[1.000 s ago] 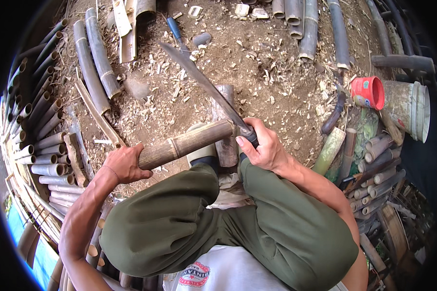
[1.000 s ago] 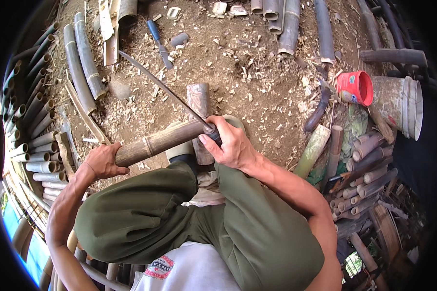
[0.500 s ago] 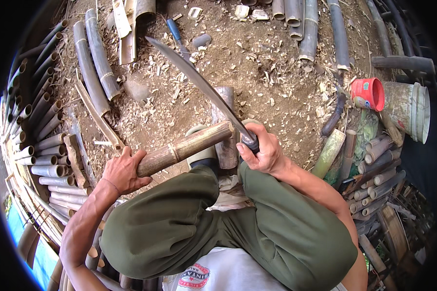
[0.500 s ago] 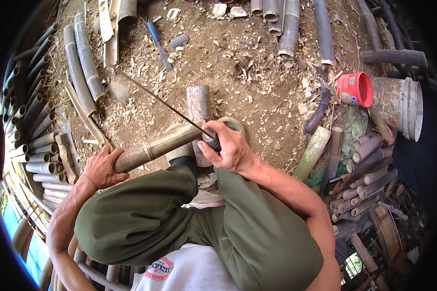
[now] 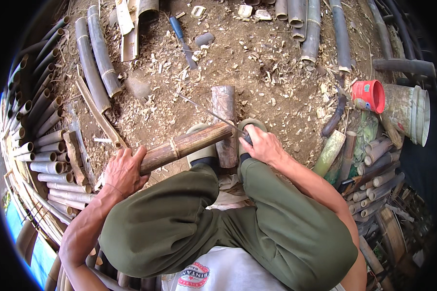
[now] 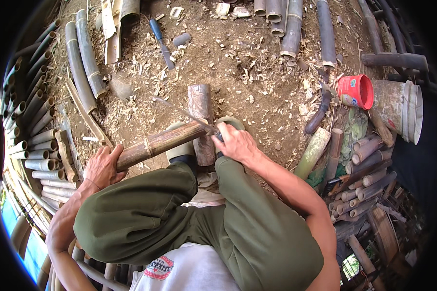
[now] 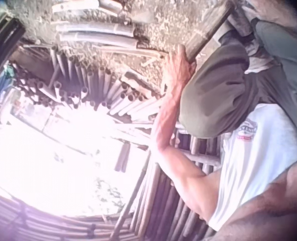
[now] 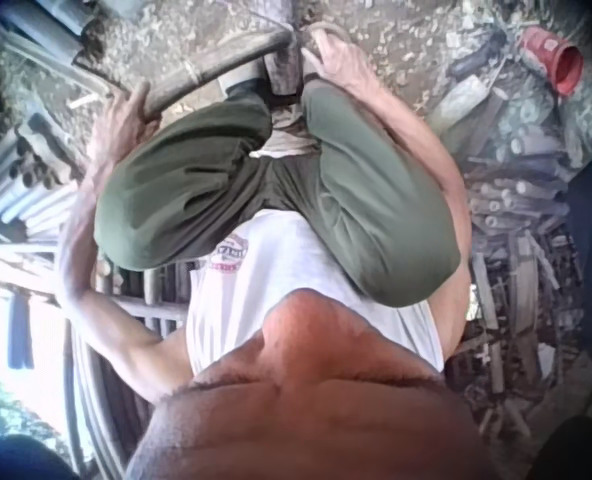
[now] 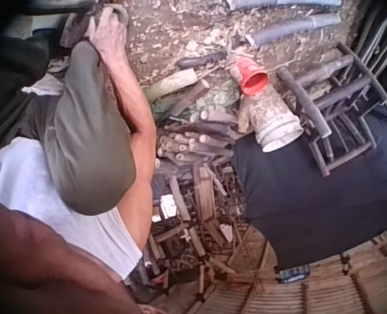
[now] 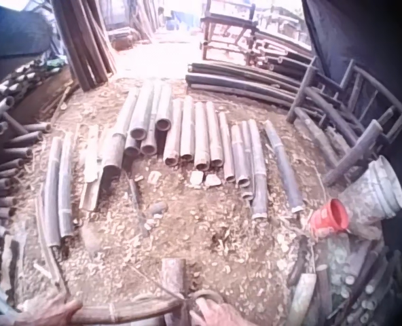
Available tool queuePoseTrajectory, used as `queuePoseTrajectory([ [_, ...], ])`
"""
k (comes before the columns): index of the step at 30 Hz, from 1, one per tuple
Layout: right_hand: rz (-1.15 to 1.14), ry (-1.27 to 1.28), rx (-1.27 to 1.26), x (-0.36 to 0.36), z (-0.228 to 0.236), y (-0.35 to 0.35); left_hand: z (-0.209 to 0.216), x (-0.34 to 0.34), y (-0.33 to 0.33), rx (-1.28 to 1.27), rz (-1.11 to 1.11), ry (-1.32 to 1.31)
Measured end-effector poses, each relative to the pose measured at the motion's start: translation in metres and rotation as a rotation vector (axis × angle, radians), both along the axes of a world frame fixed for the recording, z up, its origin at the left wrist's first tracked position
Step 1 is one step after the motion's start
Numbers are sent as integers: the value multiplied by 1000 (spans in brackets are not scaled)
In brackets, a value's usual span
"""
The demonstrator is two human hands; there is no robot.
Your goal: The person cuts several bamboo stalks into smaller sections and strips them using a machete, working on the ground surrounded by bamboo pieces.
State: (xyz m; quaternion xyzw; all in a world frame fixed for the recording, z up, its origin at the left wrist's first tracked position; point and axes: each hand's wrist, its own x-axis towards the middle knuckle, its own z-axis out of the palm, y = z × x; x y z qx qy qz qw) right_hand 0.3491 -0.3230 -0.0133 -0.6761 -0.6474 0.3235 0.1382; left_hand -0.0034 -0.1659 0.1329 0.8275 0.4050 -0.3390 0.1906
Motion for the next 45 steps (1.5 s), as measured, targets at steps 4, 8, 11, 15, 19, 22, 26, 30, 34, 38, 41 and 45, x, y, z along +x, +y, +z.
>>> queuePoseTrajectory([
  [4, -99, 255, -211, -3, 23, 12, 1, -11, -9, 31, -37, 28],
  [8, -141, 367, 258, -16, 50, 19, 2, -7, -15, 112, -71, 31],
  [11, -34, 68, 149, -2, 7, 7, -1, -3, -13, 202, -114, -9],
  [15, -114, 258, -287, -1, 14, 2, -7, -15, -15, 274, -170, -57],
  [19, -357, 113, 189, 17, -5, -3, -17, -17, 7, 294, -234, -178],
  [22, -414, -141, 287, 54, -35, -20, -19, -6, 30, 252, -306, -276],
  [26, -468, -337, 271, 70, -55, -49, -24, 31, 61, 261, -514, -433],
  [30, -48, 326, 236, 34, 20, -13, -23, 93, 91, 225, -739, -513],
  [34, -117, 321, -24, 16, 32, -11, -32, 156, 116, 396, -842, -706],
  [38, -617, 397, 146, 58, 17, -11, -56, 204, 92, 313, -367, -839],
  [41, -820, 323, 158, 112, 31, 48, -97, 196, 68, 229, -833, -379],
  [45, -904, 174, 69, 202, 26, 133, -163, 176, 49, 106, -970, -362],
])
